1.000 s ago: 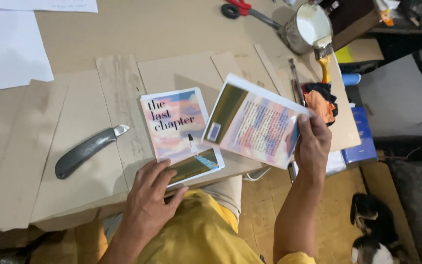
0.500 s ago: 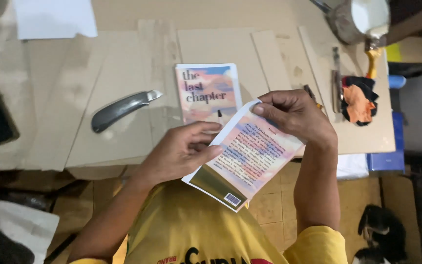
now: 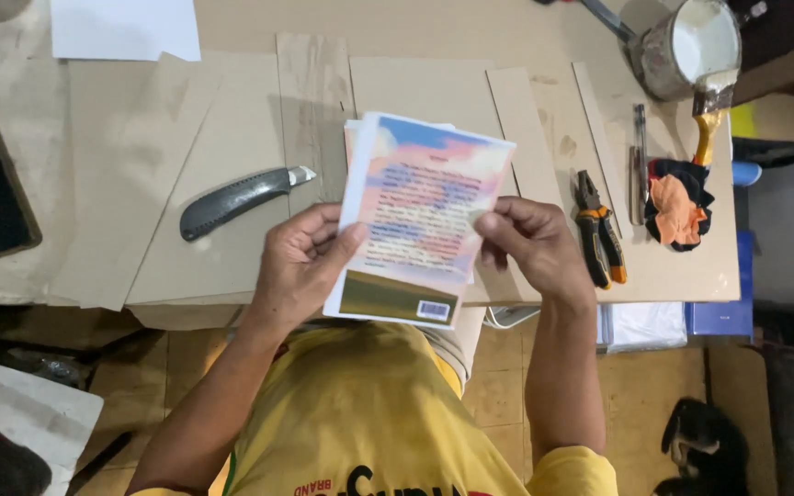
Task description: The person uses a utility knife to trim a printed book cover and a piece of cardboard on a workbench. They repeatedly align the cover with the cardboard, cut along the edges, and inspect the fit between pieces.
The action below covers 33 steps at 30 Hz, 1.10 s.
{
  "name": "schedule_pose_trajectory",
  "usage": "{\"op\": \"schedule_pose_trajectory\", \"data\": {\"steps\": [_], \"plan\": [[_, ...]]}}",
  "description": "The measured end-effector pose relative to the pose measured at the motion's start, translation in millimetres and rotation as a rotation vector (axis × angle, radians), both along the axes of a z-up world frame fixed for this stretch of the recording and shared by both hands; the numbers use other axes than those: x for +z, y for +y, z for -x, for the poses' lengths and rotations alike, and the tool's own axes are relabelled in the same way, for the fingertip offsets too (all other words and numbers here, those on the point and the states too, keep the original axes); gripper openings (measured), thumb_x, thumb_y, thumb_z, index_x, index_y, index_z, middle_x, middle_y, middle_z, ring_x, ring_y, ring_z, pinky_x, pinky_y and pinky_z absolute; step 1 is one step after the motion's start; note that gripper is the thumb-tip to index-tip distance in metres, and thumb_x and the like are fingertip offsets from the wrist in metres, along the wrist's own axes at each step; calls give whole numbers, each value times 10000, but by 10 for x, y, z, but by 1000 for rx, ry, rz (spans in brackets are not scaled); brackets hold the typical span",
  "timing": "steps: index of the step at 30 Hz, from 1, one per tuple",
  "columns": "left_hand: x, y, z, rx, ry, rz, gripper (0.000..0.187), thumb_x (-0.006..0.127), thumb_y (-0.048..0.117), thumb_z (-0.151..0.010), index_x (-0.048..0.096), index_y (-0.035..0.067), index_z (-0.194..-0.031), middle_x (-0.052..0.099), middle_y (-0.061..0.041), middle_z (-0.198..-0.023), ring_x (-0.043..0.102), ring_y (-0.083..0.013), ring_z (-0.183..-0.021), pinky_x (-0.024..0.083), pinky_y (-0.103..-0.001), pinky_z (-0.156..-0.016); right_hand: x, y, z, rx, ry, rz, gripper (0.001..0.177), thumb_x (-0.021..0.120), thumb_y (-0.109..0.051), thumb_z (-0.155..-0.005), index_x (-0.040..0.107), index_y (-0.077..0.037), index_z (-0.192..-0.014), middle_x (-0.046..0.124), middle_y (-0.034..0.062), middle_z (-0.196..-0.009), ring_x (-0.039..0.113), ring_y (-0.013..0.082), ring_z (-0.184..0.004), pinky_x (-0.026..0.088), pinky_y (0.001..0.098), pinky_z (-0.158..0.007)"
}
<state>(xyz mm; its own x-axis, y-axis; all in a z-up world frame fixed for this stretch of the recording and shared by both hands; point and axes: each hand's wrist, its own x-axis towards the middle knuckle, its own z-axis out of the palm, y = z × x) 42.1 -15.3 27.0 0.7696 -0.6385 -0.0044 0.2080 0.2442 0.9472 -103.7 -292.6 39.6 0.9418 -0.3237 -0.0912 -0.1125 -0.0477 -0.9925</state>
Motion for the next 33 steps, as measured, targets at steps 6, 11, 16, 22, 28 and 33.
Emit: {"op": "schedule_pose_trajectory", "data": {"steps": [6,11,16,22,28,33], "plan": [[96,307,-250,221,-92,-46,220,670,131,-1022,686,-14,-1187,771,-135,-921,702,-117,-824,625,-290,-760,223,180,-61,-278,-9,101,265,559,-172,-1095,669,50,-1191,722,200,-890,666,192,-587,534,255,-443],[119,407,-315,243,-122,-31,246,666,167,-1028,686,-30,-1175,765,-151,-908,708,-124,-789,618,-290,-739,117,399,-83,-344,31,214,186,598,-110,-1083,690,29,-1165,728,180,-885,657,169,-603,522,232,-441],[92,313,-232,225,-112,-33,214,686,136,-1012,694,-29,-1148,774,-135,-895,706,-114,-798,624,-303,-745,235,806,-276,-183,25,105,206,575,-94,-1047,715,29,-1134,739,183,-850,654,159,-568,520,224,-405],[130,293,-183,202,-140,-18,192,679,106,-1014,709,-31,-1146,777,-129,-876,674,-80,-783,604,-275,-760,79,816,-366,-131,9,103,250,557,-151,-1070,745,13,-1070,670,135,-645,611,153,-469,481,223,-362],[155,319,-156,208,-117,-27,187,690,93,-1001,709,-40,-1131,771,-119,-862,668,-73,-797,603,-281,-757,384,982,-418,-143,-53,314,286,584,-136,-1066,724,-53,-831,493,29,-486,407,103,-444,408,234,-435],[175,517,-241,357,-89,-104,189,691,83,-1015,689,-28,-1167,751,-106,-882,664,-85,-789,598,-268,-753,8,413,-161,-421,-91,416,365,548,-242,-1123,657,-86,-812,566,63,-582,487,129,-524,426,262,-516]]}}
